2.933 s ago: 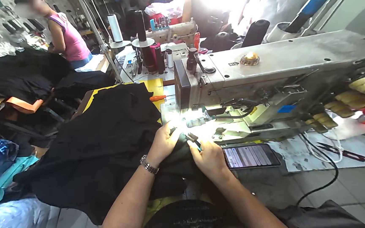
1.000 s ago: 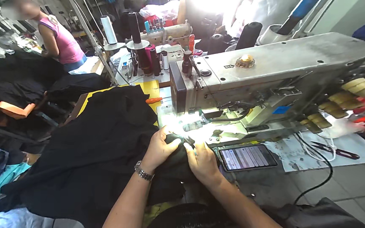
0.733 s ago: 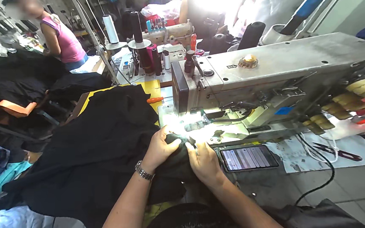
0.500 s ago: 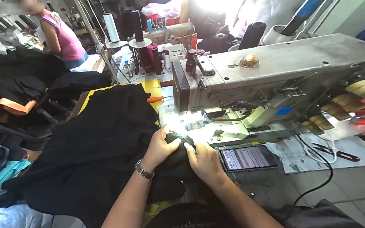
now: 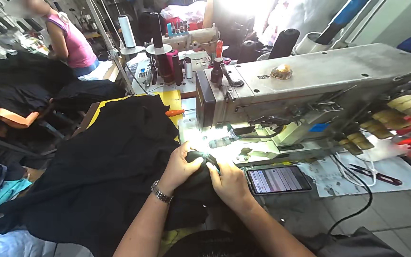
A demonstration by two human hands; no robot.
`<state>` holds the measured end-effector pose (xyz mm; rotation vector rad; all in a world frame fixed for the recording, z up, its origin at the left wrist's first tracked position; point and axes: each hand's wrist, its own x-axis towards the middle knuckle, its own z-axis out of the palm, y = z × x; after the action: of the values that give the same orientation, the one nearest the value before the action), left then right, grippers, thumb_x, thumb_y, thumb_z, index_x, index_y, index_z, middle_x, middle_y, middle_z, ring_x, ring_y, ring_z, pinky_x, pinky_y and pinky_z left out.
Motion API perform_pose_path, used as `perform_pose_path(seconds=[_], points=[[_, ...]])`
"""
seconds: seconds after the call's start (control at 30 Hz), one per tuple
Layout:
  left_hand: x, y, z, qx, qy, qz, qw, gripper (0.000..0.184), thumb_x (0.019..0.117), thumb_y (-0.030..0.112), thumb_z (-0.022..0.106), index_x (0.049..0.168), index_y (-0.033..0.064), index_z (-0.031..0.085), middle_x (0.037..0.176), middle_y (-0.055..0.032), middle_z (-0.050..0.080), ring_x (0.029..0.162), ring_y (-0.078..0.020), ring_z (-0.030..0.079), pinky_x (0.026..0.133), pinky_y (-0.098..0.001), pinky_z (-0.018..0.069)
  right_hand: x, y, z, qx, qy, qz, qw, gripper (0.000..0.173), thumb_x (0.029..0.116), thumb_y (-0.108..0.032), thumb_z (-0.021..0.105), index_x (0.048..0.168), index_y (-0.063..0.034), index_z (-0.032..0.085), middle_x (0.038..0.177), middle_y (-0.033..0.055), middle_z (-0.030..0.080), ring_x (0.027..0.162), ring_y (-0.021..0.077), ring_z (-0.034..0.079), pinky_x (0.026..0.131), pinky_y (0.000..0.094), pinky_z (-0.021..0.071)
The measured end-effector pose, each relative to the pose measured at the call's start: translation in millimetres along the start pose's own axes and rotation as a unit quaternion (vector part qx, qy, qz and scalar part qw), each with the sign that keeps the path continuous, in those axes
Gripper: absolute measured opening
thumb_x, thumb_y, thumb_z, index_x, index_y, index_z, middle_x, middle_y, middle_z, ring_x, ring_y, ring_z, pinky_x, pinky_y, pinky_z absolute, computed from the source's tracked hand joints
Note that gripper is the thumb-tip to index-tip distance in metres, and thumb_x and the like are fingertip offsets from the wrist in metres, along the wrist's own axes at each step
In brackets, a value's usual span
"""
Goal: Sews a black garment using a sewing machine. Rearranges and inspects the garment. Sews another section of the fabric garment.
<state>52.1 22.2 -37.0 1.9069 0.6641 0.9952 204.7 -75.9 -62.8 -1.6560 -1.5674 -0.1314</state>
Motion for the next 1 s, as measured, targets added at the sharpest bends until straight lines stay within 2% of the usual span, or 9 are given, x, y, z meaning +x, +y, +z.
perform_pose_path(seconds=[0.13, 0.23, 0.33, 0.47, 0.77, 1.0], points=[[0.6, 1.4, -0.7, -0.007, -0.006, -0.001, 1.0, 0.017, 0.0873, 0.006, 0.071, 0.104, 0.0025, 0.068, 0.103, -0.0038, 0.072, 0.1, -0.0102, 0.068, 0.092, -0.0285, 0.0567, 0.6, -1.2, 0.9, 0.008, 0.004, 0.005, 1.0, 0.032, 0.0994, -0.026, 0.054, 0.112, -0.0045, 0.074, 0.093, 0.0102, 0.074, 0.074, 0.0207, 0.072, 0.062, 0.0359, 0.0597], [0.2, 1.5, -0.2, -0.007, -0.007, 0.002, 1.0, 0.016, 0.0869, 0.006, 0.07, 0.103, 0.0026, 0.068, 0.102, -0.0036, 0.072, 0.099, -0.01, 0.068, 0.092, -0.0284, 0.0567, 1.3, 0.6, 4.3, 0.033, 0.037, 0.01, 0.999, 0.031, 0.1, -0.024, 0.055, 0.112, -0.0009, 0.071, 0.089, 0.0115, 0.072, 0.067, 0.02, 0.069, 0.059, 0.0348, 0.0581], [-0.2, 1.1, -1.4, 0.0, -0.002, -0.003, 1.0, 0.017, 0.0869, 0.007, 0.071, 0.103, 0.0035, 0.068, 0.103, -0.0031, 0.072, 0.1, -0.0101, 0.068, 0.093, -0.0288, 0.0562, 0.4, 3.8, 4.4, 0.063, 0.037, 0.019, 0.997, 0.033, 0.1024, -0.026, 0.055, 0.119, 0.0006, 0.067, 0.099, 0.0118, 0.074, 0.079, 0.0179, 0.073, 0.068, 0.0329, 0.061], [0.2, -0.3, -1.3, 0.008, -0.001, -0.001, 1.0, 0.019, 0.087, 0.009, 0.072, 0.104, 0.0033, 0.068, 0.103, -0.0031, 0.072, 0.1, -0.0099, 0.068, 0.093, -0.0293, 0.0563, -1.0, 3.5, 2.5, 0.051, 0.021, 0.0, 0.998, 0.032, 0.1004, -0.026, 0.055, 0.115, -0.0022, 0.07, 0.091, 0.0108, 0.072, 0.065, 0.0189, 0.067, 0.058, 0.0349, 0.0574], [-0.4, 0.9, -0.9, 0.003, -0.002, -0.004, 1.0, 0.018, 0.0871, 0.008, 0.072, 0.104, 0.0044, 0.068, 0.102, -0.0024, 0.072, 0.1, -0.0096, 0.068, 0.092, -0.029, 0.0569, 0.6, 0.4, -0.7, 0.016, -0.01, -0.009, 1.0, 0.033, 0.1, -0.026, 0.053, 0.116, -0.0052, 0.073, 0.098, 0.0103, 0.074, 0.076, 0.0206, 0.073, 0.063, 0.0363, 0.0599], [-1.8, 1.4, -1.2, 0.005, 0.002, -0.013, 1.0, 0.015, 0.0869, 0.008, 0.072, 0.102, 0.0056, 0.068, 0.1, -0.0021, 0.072, 0.098, -0.0092, 0.068, 0.09, -0.0287, 0.0572, 2.3, -3.4, -3.0, -0.01, -0.025, 0.002, 1.0, 0.032, 0.0992, -0.027, 0.053, 0.109, -0.0058, 0.075, 0.091, 0.0099, 0.073, 0.073, 0.0223, 0.072, 0.06, 0.0381, 0.0585]])
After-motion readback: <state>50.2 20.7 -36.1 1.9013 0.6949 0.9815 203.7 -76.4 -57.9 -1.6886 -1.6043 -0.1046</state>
